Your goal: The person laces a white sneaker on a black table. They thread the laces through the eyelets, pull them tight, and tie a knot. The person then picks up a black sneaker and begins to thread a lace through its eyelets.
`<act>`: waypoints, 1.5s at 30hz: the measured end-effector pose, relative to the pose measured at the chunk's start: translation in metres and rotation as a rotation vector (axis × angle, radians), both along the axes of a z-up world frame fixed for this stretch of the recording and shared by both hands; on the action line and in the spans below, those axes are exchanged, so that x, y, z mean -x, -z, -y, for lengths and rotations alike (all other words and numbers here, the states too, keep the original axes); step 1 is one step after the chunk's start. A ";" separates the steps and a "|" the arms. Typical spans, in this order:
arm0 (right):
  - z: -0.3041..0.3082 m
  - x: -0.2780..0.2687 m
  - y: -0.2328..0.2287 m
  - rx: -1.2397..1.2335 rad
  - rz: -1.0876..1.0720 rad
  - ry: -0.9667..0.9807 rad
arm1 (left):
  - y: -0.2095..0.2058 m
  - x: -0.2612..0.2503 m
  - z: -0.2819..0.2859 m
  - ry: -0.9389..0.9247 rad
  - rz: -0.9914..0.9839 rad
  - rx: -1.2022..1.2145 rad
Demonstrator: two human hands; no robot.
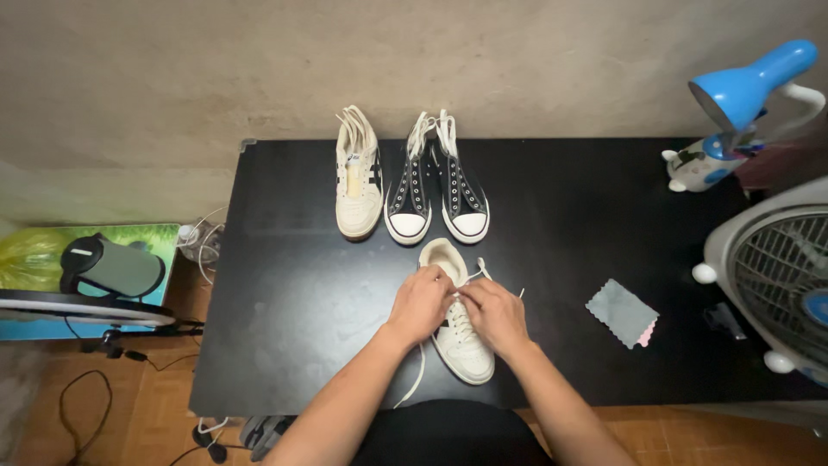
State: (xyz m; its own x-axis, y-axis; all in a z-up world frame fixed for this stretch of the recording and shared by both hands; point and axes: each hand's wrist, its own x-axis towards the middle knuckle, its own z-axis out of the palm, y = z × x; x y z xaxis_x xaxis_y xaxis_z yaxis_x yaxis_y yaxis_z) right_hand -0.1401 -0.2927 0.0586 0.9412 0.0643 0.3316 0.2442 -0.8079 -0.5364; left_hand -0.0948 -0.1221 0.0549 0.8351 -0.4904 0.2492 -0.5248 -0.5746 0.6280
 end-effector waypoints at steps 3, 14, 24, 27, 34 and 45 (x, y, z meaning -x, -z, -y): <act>0.001 -0.003 -0.002 -0.001 -0.041 -0.027 | 0.006 -0.002 -0.002 0.027 0.051 0.028; 0.016 -0.015 0.048 -0.231 -0.338 0.134 | 0.004 -0.005 -0.024 0.183 -0.215 0.099; 0.005 -0.002 0.046 -0.215 -0.138 0.081 | -0.004 0.008 -0.017 0.211 -0.054 -0.045; 0.008 -0.005 0.045 -0.259 0.035 0.001 | 0.008 0.011 -0.012 0.144 0.004 -0.009; 0.027 -0.025 0.061 -1.275 -0.604 0.595 | 0.005 0.002 -0.038 0.171 -0.059 0.080; 0.014 -0.006 0.024 -0.063 0.163 0.223 | -0.016 0.007 -0.023 0.146 0.036 0.085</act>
State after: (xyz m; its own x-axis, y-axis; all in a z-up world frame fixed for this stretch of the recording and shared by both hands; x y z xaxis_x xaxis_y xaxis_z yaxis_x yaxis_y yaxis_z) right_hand -0.1346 -0.3071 0.0351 0.8637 -0.1637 0.4768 0.1515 -0.8178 -0.5552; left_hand -0.1015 -0.0987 0.0710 0.7462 -0.5818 0.3234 -0.6219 -0.4359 0.6506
